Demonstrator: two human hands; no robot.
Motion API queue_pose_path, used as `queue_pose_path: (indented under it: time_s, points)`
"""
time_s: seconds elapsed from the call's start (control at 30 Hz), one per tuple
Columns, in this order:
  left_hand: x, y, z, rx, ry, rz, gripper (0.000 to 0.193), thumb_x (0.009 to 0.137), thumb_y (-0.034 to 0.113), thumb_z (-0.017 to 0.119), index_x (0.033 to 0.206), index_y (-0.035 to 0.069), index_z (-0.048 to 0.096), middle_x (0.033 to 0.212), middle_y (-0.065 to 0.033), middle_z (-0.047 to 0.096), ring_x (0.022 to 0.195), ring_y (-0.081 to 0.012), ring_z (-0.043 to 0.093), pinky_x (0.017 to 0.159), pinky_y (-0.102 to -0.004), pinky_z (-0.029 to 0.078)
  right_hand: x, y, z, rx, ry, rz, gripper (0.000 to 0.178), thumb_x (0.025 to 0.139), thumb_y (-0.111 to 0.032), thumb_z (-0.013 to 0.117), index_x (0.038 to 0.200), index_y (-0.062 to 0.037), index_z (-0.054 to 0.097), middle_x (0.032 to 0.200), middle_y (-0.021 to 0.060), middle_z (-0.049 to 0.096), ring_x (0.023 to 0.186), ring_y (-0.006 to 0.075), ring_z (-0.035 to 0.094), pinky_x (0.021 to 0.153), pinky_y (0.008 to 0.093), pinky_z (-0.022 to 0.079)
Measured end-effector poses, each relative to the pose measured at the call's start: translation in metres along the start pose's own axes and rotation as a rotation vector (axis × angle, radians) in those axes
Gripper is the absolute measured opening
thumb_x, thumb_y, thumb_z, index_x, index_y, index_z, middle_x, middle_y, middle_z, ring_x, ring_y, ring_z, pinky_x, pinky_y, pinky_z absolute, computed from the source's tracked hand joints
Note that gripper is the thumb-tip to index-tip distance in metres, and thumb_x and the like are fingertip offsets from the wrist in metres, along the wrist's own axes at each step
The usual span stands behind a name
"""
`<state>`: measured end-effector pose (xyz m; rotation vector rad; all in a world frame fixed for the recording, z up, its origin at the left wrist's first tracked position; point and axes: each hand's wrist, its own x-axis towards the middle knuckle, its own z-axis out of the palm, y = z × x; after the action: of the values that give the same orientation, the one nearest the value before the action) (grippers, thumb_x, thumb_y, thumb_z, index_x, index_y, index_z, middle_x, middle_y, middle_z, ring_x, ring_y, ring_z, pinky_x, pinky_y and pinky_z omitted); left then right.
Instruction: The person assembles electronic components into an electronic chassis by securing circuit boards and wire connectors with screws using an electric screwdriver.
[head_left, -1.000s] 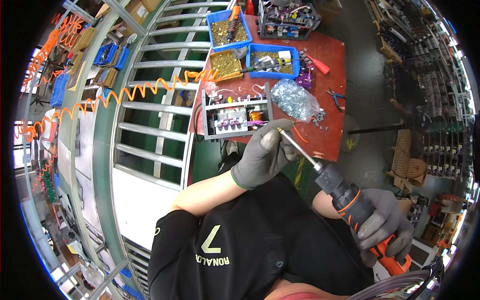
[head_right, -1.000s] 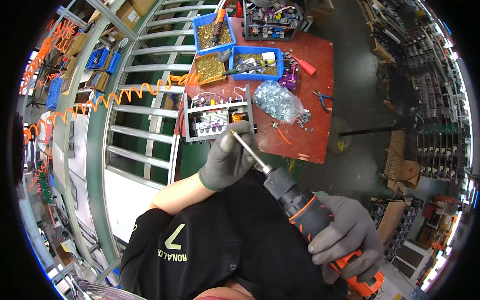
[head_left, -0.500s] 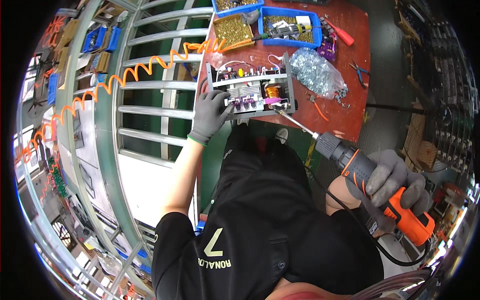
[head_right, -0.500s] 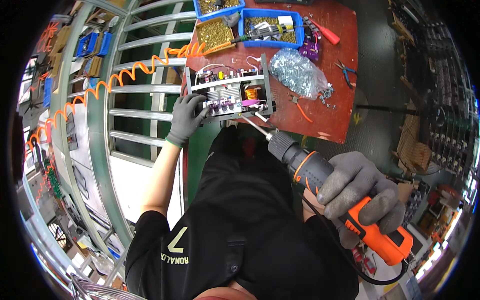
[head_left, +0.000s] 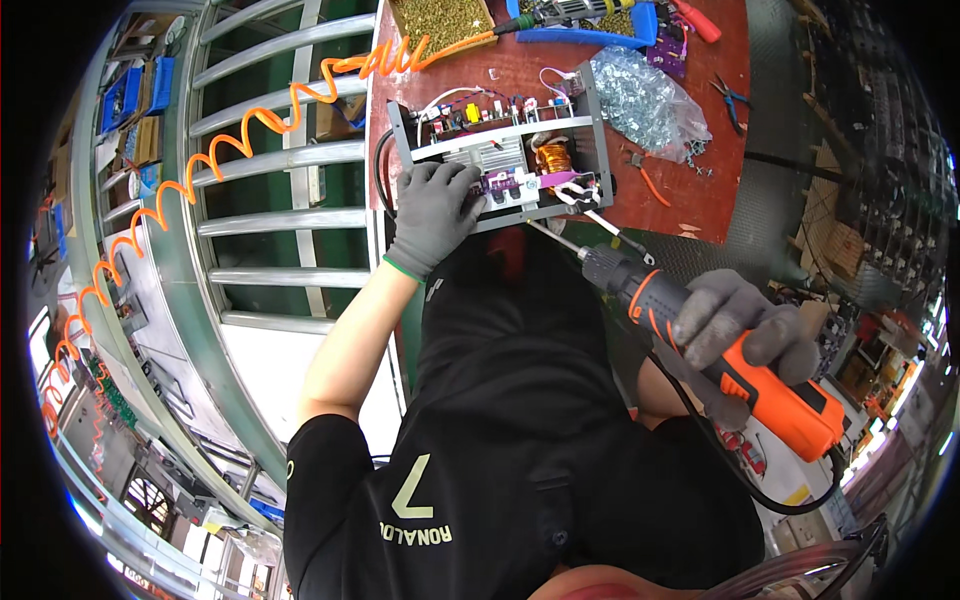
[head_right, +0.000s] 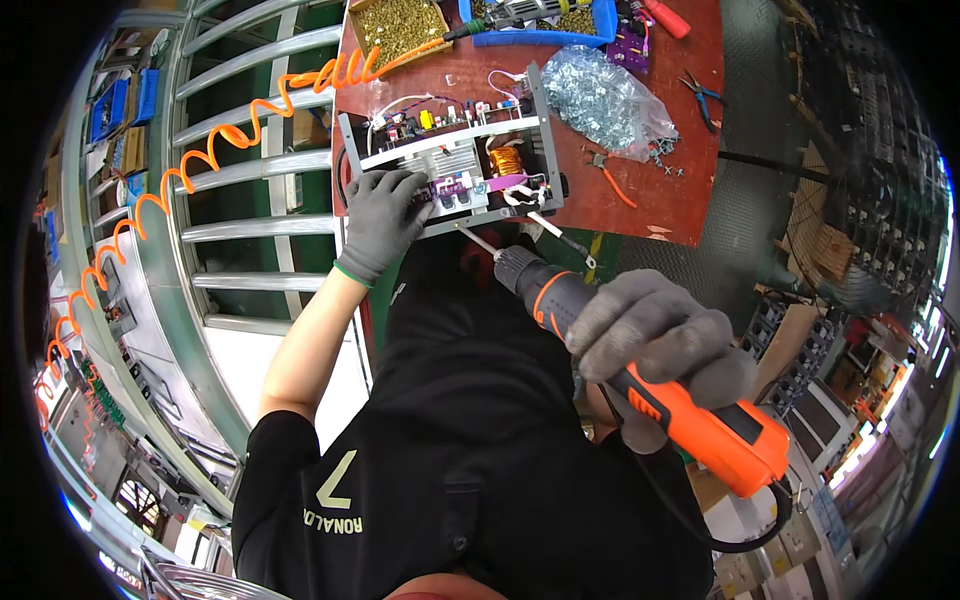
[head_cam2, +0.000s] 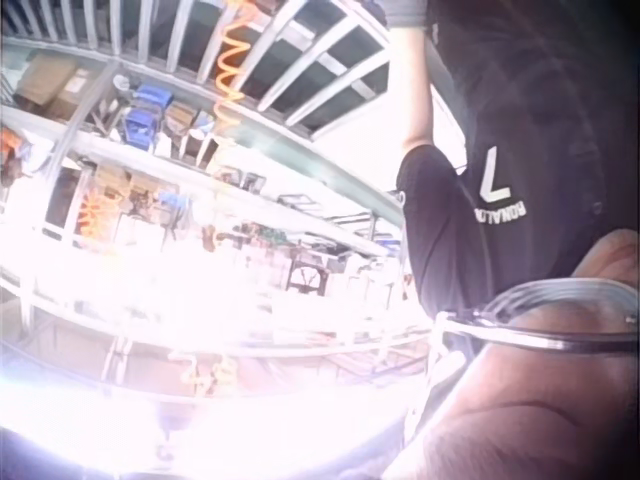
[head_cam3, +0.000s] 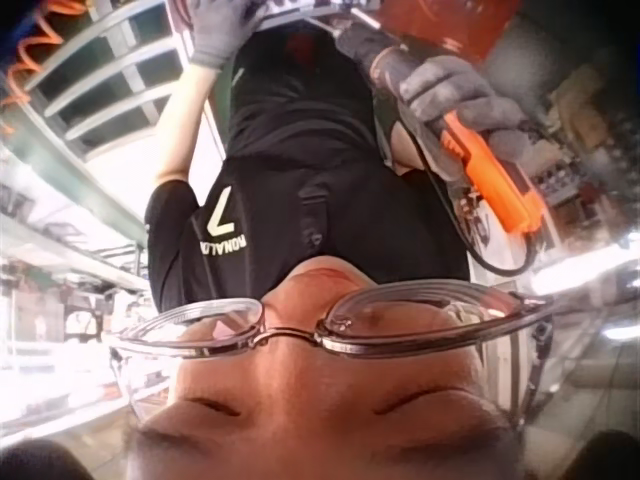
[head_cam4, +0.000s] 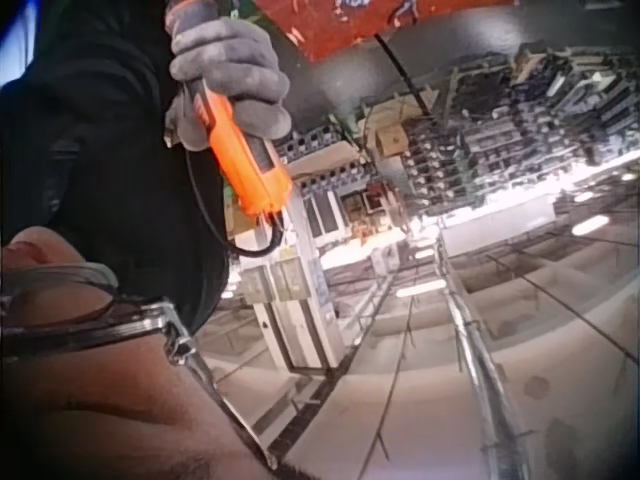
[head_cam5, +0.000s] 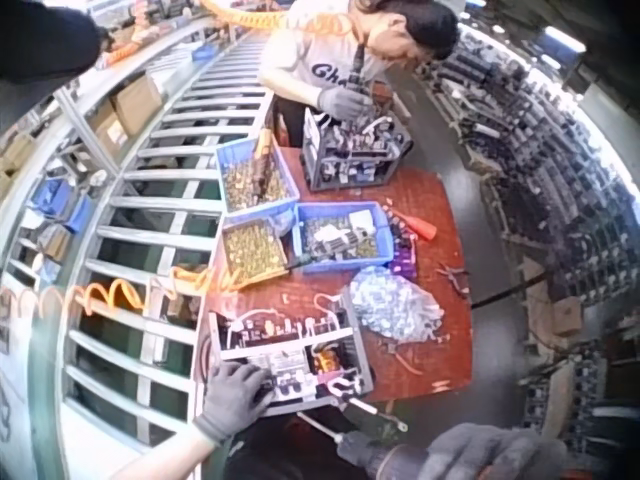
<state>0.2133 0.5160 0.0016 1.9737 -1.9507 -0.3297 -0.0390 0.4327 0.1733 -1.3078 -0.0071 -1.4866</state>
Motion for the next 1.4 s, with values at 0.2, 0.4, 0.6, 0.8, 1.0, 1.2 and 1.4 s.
queue_pose_path:
  time_s: [0.2,0.4,0.6,0.8,1.0,1.2,1.4]
  points:
    - [0.001,-0.003,0.003,0.005,0.022,0.029,0.029,0.077,0.031,0.072,0.102,0.018,0.067,0.094,0.0001,0.063,0.095,-0.0225,0.057,0.089,-0.0418,0.039,-0.013,0.033,0.007,0.006,0.009,-0.045,0.034,0.085,-0.011,0.071,0.105,-0.0066,0.044,0.103,0.0164,0.056,0.064,0.0227,0.067,0.054,0.0383,0.061]
    - [-0.002,-0.006,0.004,-0.026,-0.029,-0.006,0.03,0.077,0.03,0.073,0.103,0.017,0.069,0.097,-0.0001,0.066,0.096,-0.0237,0.057,0.089,-0.0412,0.039,-0.023,0.045,0.005,-0.053,-0.136,0.124,0.038,0.082,-0.008,0.071,0.11,-0.0063,0.046,0.107,0.0176,0.056,0.069,0.0249,0.067,0.059,0.0413,0.058]
    - [-0.002,-0.006,0.008,-0.044,0.027,0.001,0.03,0.075,0.03,0.075,0.102,0.017,0.069,0.093,0.0004,0.066,0.093,-0.0224,0.058,0.09,-0.0399,0.04,-0.037,0.069,0.008,-0.184,-0.158,0.083,0.042,0.083,-0.01,0.068,0.115,-0.0057,0.042,0.104,0.0182,0.057,0.051,0.0186,0.061,0.049,0.0379,0.055]
    - [-0.002,-0.007,0.012,-0.001,0.068,0.013,0.027,0.073,0.031,0.074,0.097,0.019,0.068,0.09,0.0029,0.063,0.09,-0.0197,0.057,0.088,-0.0378,0.04,-0.045,0.079,0.01,-0.052,-0.122,0.167,0.045,0.08,-0.011,0.077,0.113,-0.007,0.047,0.107,0.0175,0.058,0.084,0.0292,0.066,0.073,0.0445,0.056]
    - [-0.003,-0.007,0.013,-0.019,0.062,-0.007,0.03,0.073,0.028,0.077,0.1,0.018,0.069,0.092,0.0013,0.067,0.09,-0.021,0.058,0.09,-0.0388,0.041,-0.052,0.094,0.009,0.002,-0.13,0.161,0.045,0.08,-0.009,0.076,0.115,-0.0053,0.047,0.107,0.0194,0.058,0.086,0.0284,0.066,0.077,0.0447,0.056]
    - [-0.003,-0.007,0.013,-0.028,0.076,0.005,0.03,0.072,0.027,0.077,0.099,0.018,0.069,0.093,0.0016,0.067,0.089,-0.02,0.059,0.09,-0.0373,0.041,-0.055,0.101,0.001,-0.018,-0.185,0.164,0.047,0.08,-0.007,0.074,0.117,-0.0036,0.046,0.107,0.0202,0.056,0.089,0.0296,0.066,0.079,0.0455,0.055]
    - [-0.003,-0.008,0.015,-0.023,0.07,-0.004,0.029,0.072,0.027,0.077,0.099,0.018,0.069,0.093,0.0019,0.067,0.089,-0.0196,0.059,0.09,-0.0372,0.041,-0.056,0.105,-0.002,-0.004,-0.193,0.189,0.05,0.08,-0.005,0.073,0.121,-0.0027,0.044,0.11,0.0213,0.054,0.091,0.0314,0.065,0.078,0.0459,0.056]
